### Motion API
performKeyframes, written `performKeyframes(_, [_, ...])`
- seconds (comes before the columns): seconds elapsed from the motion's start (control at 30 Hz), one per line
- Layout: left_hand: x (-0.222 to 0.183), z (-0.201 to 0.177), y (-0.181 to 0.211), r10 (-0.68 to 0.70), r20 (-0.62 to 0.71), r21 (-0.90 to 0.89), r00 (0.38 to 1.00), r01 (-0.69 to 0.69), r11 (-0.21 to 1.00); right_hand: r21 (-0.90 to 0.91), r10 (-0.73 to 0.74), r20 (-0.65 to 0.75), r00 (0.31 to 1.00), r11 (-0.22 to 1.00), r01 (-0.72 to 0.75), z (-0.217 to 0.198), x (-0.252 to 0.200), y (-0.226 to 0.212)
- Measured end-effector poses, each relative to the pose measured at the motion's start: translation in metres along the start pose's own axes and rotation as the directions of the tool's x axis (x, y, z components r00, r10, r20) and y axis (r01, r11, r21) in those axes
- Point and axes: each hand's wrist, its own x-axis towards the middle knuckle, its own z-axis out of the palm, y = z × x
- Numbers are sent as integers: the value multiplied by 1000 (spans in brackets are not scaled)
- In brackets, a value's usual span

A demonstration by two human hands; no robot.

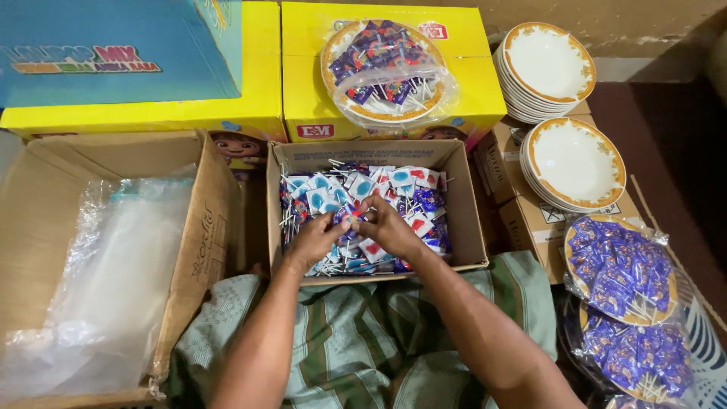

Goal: Arranging small colorful packets into a cardboard box for packaging

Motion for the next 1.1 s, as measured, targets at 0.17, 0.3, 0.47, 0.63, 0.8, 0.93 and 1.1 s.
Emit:
performKeyframes(0.17, [16,4,-23,58,-81,-136,995,-69,988,5,15,-61,998,1000,-15,-11,24,40])
performKeyframes(0.3, [25,5,-31,87,-113,-320,990,-120,940,-219,19,-137,990,974,-49,-5,19,33])
performKeyframes(0.47, [21,4,-29,56,-129,-341,990,-98,935,-562,15,-136,991,822,-89,-14,24,54])
performKeyframes(0.63, [45,2,-64,61,-183,-251,981,-106,962,-599,13,-112,994,797,-78,-13,18,47])
performKeyframes(0.8, [6,-3,-11,-2,-156,-222,988,-33,975,-585,-1,-145,989,807,-84,-11,12,43])
performKeyframes(0.93, [25,-5,-33,-11,-176,-76,984,-2,997,-595,-22,-108,994,802,-47,-13,12,45])
performKeyframes(1.1, [48,-8,-57,120,-209,339,970,-43,940,-781,-179,47,983,607,148,-21,10,41])
